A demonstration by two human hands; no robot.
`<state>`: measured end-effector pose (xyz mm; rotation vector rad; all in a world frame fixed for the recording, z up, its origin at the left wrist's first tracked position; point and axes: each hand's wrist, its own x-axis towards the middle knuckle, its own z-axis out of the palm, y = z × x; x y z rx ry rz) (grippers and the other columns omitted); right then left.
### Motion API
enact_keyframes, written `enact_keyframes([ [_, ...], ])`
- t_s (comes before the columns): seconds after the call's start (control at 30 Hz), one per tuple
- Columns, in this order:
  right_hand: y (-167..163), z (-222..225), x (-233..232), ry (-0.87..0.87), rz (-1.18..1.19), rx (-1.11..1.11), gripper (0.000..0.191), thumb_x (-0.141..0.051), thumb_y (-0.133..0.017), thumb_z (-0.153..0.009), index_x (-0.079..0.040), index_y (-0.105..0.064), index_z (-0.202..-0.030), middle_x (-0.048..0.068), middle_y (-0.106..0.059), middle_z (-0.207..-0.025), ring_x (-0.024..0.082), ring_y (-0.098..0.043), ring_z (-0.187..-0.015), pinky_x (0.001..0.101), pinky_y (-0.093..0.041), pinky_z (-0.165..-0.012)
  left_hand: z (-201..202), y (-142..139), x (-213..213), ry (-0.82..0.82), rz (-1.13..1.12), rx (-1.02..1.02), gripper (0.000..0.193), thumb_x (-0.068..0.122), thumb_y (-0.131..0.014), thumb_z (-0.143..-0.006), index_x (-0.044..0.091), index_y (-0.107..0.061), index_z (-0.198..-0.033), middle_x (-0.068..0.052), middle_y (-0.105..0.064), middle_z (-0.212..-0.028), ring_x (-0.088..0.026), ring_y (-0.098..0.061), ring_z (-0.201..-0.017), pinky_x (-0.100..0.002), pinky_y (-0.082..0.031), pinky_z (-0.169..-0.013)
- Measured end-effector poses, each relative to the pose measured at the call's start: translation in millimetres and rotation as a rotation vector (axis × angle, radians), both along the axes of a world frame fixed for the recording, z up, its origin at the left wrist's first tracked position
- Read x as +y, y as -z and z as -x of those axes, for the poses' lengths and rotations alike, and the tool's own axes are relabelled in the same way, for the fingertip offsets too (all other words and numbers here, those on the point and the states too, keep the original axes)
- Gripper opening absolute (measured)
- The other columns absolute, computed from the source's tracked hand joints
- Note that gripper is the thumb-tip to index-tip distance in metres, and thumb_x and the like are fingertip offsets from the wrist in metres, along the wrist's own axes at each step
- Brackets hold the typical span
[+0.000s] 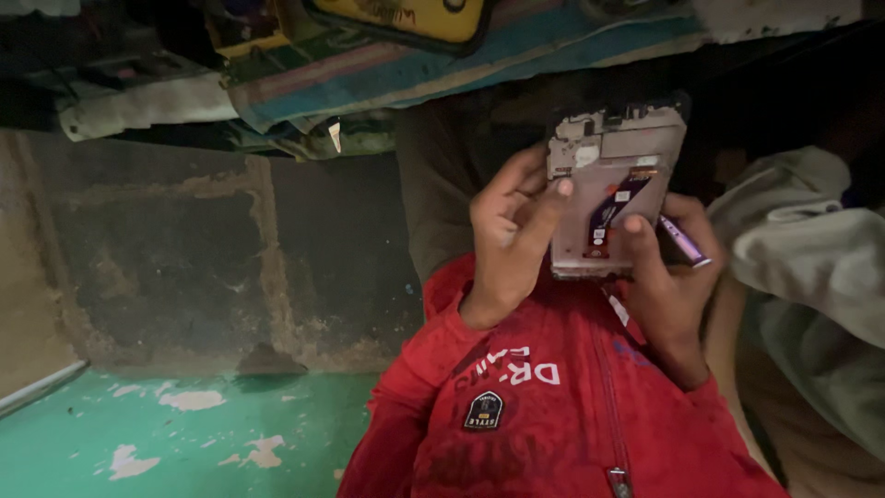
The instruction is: The person holds a disassembled smartphone and uses a screwdriver to unscrew and re-tighten screws on its internal frame, working on the exposed motherboard and mid-plate while seated at a cluttered workbench. They reposition the phone repeatedly and press components with their fingers.
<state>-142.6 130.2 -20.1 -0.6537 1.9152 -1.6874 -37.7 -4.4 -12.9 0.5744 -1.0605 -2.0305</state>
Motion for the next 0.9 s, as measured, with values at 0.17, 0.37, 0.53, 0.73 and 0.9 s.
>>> enact_keyframes([
  [0.17,-0.2,-2.4,3.4,-0.046,-0.032,0.091,0.024,-0.017,-0.071,-0.109,0.001,-0.062,-0.121,0.003,-0.070,-0.108,0.007,-0.064,-0.094,0.0233,-0.052,-0.088,-2.0,7.8,1.3,-0.038,0.016,-0.026,0.033,0.008,-0.064,-0.109,-0.010,-0.057,-0.136,-0.014,-0.071,-0.120,-0.013,-0.066,-0.109,-0.027,-0.054,-0.100],
  [0.37,3.2,2.0,-12.0,-0.051,-0.017,0.070,0.024,-0.017,-0.072,-0.105,0.001,-0.064,-0.118,0.003,-0.070,-0.104,0.007,-0.063,-0.095,0.0236,-0.052,-0.084,1.2,6.8,-5.5,-0.065,0.014,0.034,0.027,0.009,-0.062,-0.111,-0.009,-0.059,-0.132,-0.013,-0.073,-0.115,-0.012,-0.066,-0.105,-0.026,-0.053,-0.096],
  [0.53,4.4,8.8,-13.4,-0.062,-0.031,-0.047,0.026,-0.022,-0.071,-0.103,-0.001,-0.063,-0.116,0.002,-0.069,-0.102,0.007,-0.064,-0.091,0.0238,-0.053,-0.080,1.3,1.2,-1.2,-0.082,-0.011,-0.003,0.031,0.008,-0.063,-0.108,-0.008,-0.056,-0.134,-0.013,-0.070,-0.124,-0.013,-0.065,-0.113,-0.026,-0.053,-0.098],
  [0.73,4.5,13.4,-20.6,-0.084,0.024,-0.193,0.024,-0.023,-0.071,-0.101,-0.003,-0.063,-0.113,0.000,-0.068,-0.096,0.005,-0.061,-0.083,0.0219,-0.050,-0.072,3.0,-3.9,-9.4,-0.040,-0.003,0.028,0.031,0.005,-0.065,-0.106,-0.008,-0.056,-0.133,-0.014,-0.069,-0.126,-0.015,-0.066,-0.115,-0.028,-0.053,-0.100],
  [0.9,5.5,15.1,-27.4,-0.092,0.035,-0.158,0.020,-0.019,-0.070,-0.101,-0.003,-0.064,-0.111,-0.001,-0.068,-0.095,0.004,-0.061,-0.082,0.0210,-0.050,-0.072,4.2,-3.6,-13.2,-0.063,0.007,0.002,0.028,0.003,-0.064,-0.106,-0.009,-0.057,-0.130,-0.015,-0.071,-0.124,-0.014,-0.066,-0.112,-0.027,-0.054,-0.097],
])
